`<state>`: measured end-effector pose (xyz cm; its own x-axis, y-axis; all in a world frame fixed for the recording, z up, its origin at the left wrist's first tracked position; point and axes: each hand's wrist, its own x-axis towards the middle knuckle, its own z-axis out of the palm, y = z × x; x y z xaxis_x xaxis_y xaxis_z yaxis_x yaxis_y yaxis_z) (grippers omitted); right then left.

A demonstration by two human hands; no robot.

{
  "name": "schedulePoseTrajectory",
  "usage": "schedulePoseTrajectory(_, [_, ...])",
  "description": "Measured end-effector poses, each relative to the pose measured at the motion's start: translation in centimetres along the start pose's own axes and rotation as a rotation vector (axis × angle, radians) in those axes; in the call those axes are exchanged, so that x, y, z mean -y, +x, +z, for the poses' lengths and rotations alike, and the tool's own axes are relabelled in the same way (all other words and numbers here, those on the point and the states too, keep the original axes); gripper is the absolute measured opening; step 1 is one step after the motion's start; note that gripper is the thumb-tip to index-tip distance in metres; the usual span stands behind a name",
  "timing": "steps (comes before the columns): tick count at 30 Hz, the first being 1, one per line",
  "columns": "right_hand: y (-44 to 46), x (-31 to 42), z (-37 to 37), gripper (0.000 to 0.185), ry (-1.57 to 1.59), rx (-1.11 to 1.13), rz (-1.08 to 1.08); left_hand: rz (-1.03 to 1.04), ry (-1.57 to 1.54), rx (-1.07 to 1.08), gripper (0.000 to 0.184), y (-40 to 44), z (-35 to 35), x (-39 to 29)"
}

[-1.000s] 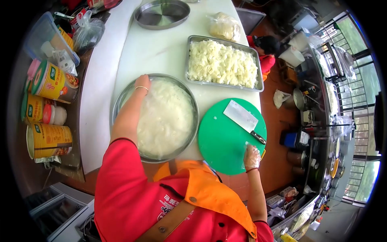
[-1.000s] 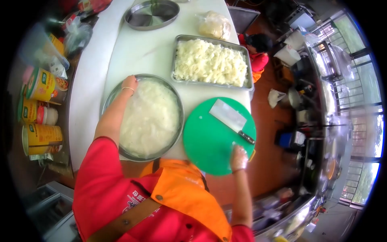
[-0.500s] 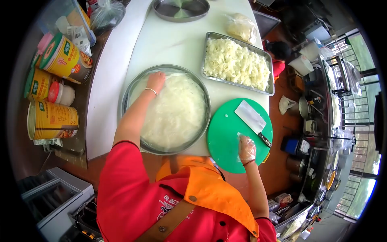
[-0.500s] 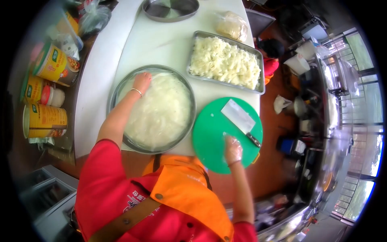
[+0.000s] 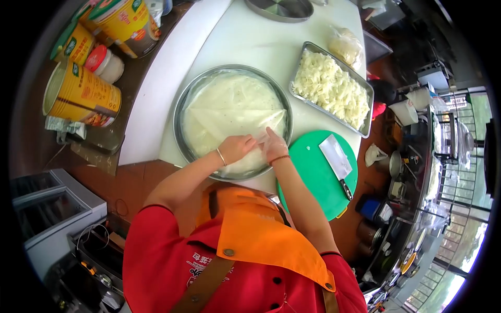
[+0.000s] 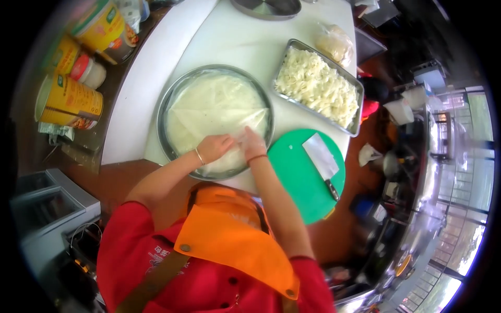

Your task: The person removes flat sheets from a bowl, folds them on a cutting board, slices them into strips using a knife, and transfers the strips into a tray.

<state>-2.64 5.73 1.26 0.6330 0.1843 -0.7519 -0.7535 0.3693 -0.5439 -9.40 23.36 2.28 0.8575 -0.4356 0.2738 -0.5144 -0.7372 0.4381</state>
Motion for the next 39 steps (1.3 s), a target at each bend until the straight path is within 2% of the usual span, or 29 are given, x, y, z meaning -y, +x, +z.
schedulePoseTrajectory(1, [0.6, -0.2, -0.1, 0.032, -0.016, -0.024, -0.040, -0.021, 0.007, -0.029, 0.015, -0.5, -0.7, -0.8])
schedulePoseTrajectory(4, [0.7, -0.8, -0.6, 0.024, -0.071, -0.057, -0.167, -0.334, 0.162, 0.061, 0.019, -2.7, -0.2, 0.4])
schedulePoseTrajectory(5, [0.5, -0.9, -0.9, 0.021, -0.083, -0.055, -0.206, -0.339, 0.220, 0.047, 0.018, -3.5, -0.4, 1.4])
schedulePoseTrajectory(7, [-0.8, -0.6, -1.0, 0.017, -0.094, -0.047, -0.276, -0.341, 0.329, 0.025, 0.018, -4.9, -2.5, 3.6])
schedulePoseTrajectory(10, [-1.4, -0.3, -2.8, 0.016, -0.474, -0.090, -0.476, -0.115, 0.371, -0.152, 0.014, -6.1, -5.9, 4.8])
schedulePoseTrajectory(12, [0.0, -0.8, -5.7, 0.017, -0.629, -0.019, -0.563, -0.054, 0.255, -0.079, 0.012, -7.7, -6.1, 5.5])
schedulePoseTrajectory(14, [-0.7, -0.7, -7.1, 0.019, -0.746, -0.039, -0.486, -0.038, 0.193, 0.019, 0.014, -9.2, -6.0, 5.6])
schedulePoseTrajectory(16, [-3.4, 0.3, -6.9, 0.021, -0.815, -0.150, -0.240, -0.065, 0.186, 0.141, 0.019, -11.0, -5.8, 4.6])
schedulePoseTrajectory(19, [-3.2, 1.9, -9.7, 0.027, -2.175, 0.353, -0.803, -0.017, 0.193, 0.274, 0.023, -12.9, -4.7, 3.1])
schedulePoseTrajectory(20, [-3.1, 1.9, -10.1, 0.028, -2.034, 0.170, -0.787, -0.051, 0.125, 0.275, 0.022, -13.2, -4.3, 2.7])
schedulePoseTrajectory(22, [-6.7, 4.3, -4.9, 0.031, -1.731, -0.174, -0.747, -0.115, -0.012, 0.273, 0.021, -13.1, -4.4, 1.8])
schedulePoseTrajectory(23, [-6.2, 5.7, -3.4, 0.031, -1.856, -0.149, -0.699, -0.118, -0.003, 0.199, 0.023, -12.7, -4.4, 1.8])
schedulePoseTrajectory(25, [-2.8, 6.4, -2.9, 0.030, -1.852, -0.105, -0.930, -0.129, 0.014, 0.052, 0.027, -11.8, -4.6, 2.4])
schedulePoseTrajectory(26, [-0.9, 6.3, -2.9, 0.029, -1.841, -0.078, -1.044, -0.219, 0.044, -0.023, 0.028, -10.9, -4.6, 3.1])
schedulePoseTrajectory(29, [4.2, 7.4, -1.9, 0.029, -2.120, -0.060, -0.668, -0.370, 0.230, -0.296, 0.028, -7.3, -5.9, 5.7])
schedulePoseTrajectory(32, [4.4, 8.1, -1.3, 0.029, -2.223, -0.111, -0.388, -0.702, 0.245, -0.078, 0.030, -6.6, -6.3, 8.4])
schedulePoseTrajectory(35, [2.5, 8.6, -1.1, 0.027, -2.216, -0.029, -0.512, -0.734, 0.292, 0.150, 0.030, -6.1, -6.8, 9.1])
schedulePoseTrajectory(38, [3.1, 7.3, -2.7, 0.026, -2.024, -0.179, -0.533, -0.576, 0.231, 0.042, 0.023, -7.3, -5.8, 9.6])
schedulePoseTrajectory(39, [4.0, 7.2, -3.6, 0.025, -2.310, 0.060, -0.605, -0.621, 0.127, 0.009, 0.021, -7.6, -5.7, 9.3])
